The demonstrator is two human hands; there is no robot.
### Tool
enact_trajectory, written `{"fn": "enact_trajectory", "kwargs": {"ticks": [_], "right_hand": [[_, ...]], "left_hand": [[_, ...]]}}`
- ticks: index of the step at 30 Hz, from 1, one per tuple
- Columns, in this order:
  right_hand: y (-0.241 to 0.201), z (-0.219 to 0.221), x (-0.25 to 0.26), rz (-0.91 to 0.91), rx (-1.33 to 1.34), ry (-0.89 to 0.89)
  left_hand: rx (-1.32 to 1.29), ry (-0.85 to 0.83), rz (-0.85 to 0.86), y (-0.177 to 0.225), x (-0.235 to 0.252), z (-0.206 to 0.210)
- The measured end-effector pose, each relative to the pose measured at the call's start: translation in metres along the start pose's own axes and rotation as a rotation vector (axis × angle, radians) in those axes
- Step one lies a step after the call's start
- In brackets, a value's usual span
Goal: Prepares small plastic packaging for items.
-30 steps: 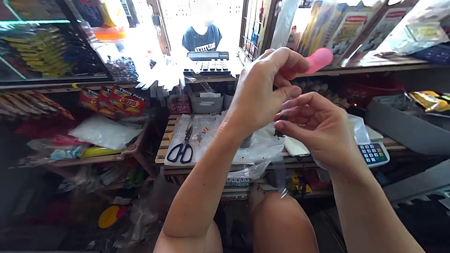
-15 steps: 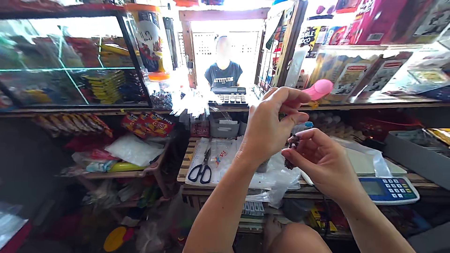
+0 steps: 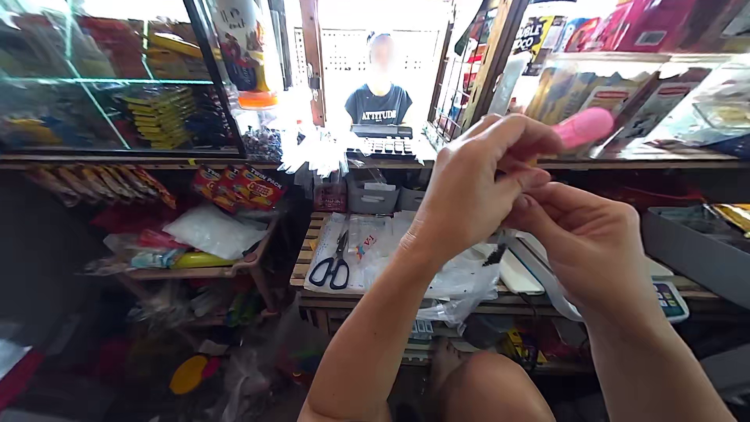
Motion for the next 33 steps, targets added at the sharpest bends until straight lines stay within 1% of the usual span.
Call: {"fn": "enact_trajectory", "kwargs": {"ticks": [4,8,14,17,22,26,28,30,33], "right_hand": [[-0.001,0.006,-0.009,0.094,0.004,-0.025],[0.006,0.009,-0.019,0.148,0.04,-0.071],[0.024,0.017,-0.042,0.243,0.018,-0.149],[0.029,0.018,-0.049,0.25,0.029,-0.158],[0.029,0.018,-0.053,0.288,0.036,-0.146],[0.04,0.018,-0.063,0.288,0.066,-0.251],[0.042,0.018,-0.067,0.309,0.075,-0.309],[0.041,0.017,-0.069,0.338,0.085,-0.331],[0.045,0.017,-0.071,0.28,0.019,-0.303]], "left_hand": [[0.043,0.074,0.004,-0.007,0.0,0.0],[0.087,0.138,0.024,-0.011,0.004,-0.007],[0.152,0.265,0.043,-0.016,0.01,-0.022],[0.161,0.305,0.029,-0.018,0.011,-0.029],[0.185,0.298,0.029,-0.014,0.01,-0.028],[0.189,0.323,0.053,-0.014,0.013,-0.033],[0.237,0.345,0.025,-0.017,0.015,-0.039],[0.291,0.363,-0.024,-0.02,0.017,-0.045],[0.308,0.388,-0.055,-0.026,0.017,-0.047]]}}
Point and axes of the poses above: each hand's wrist, its own x-axis towards the middle knuckle, its own z-axis out of the palm, y = z × x, the point moved 2 cm from there along x, towards the middle knuckle, and after that the axes turned 14 degrees about y, right-handed, at the moved point
